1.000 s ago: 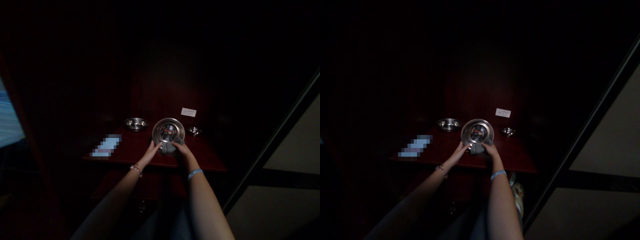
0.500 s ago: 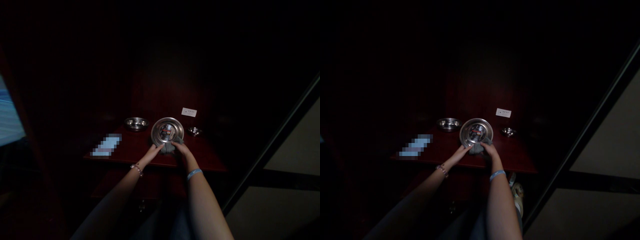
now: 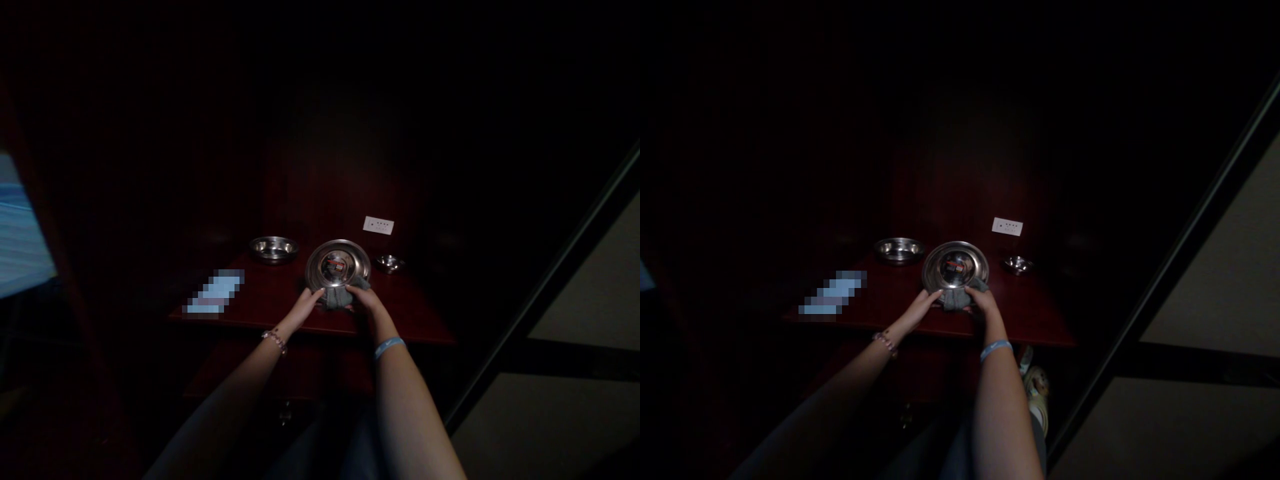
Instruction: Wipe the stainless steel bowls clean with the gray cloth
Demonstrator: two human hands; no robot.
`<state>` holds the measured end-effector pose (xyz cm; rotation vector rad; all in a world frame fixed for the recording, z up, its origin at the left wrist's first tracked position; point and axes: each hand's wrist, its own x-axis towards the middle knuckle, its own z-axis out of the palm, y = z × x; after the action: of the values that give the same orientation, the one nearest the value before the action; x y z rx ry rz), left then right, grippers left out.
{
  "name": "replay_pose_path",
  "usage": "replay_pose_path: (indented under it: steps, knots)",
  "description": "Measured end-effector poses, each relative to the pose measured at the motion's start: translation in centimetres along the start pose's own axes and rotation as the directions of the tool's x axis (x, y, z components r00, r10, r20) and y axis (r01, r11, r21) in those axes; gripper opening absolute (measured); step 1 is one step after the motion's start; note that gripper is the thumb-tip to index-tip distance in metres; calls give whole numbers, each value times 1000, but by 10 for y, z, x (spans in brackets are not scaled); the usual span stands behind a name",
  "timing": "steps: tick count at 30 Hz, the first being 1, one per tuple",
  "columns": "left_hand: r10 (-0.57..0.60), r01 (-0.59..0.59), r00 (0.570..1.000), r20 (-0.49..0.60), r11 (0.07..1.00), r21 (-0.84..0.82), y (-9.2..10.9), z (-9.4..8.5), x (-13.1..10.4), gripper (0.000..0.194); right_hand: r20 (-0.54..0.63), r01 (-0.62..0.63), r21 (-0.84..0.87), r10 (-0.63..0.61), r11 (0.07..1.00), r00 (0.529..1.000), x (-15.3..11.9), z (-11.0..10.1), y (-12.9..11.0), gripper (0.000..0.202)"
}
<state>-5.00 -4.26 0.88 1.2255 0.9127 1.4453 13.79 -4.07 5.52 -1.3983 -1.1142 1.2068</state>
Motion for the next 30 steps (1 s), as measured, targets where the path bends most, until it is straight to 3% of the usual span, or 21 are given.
replay_pose_path:
  steps: [5, 12, 19, 30]
  knots:
    - [6, -6, 999, -50, 1000, -8, 1, -1, 3, 53, -67, 24, 84, -18, 996, 998, 1, -1, -4, 26]
    - [-1, 2, 1000, -13, 999, 47, 4, 1, 1, 61, -137, 79, 69, -69, 995, 988, -1, -3, -6, 22]
    - [100, -103, 994, 47, 993, 52, 3, 1, 1, 64, -85, 43, 77, -36, 996, 996, -5, -1, -10, 21]
    - [52, -53, 998, -27, 998, -36, -5, -4, 9, 57, -35, 92, 13, -92, 996, 995, -3, -1, -6, 30]
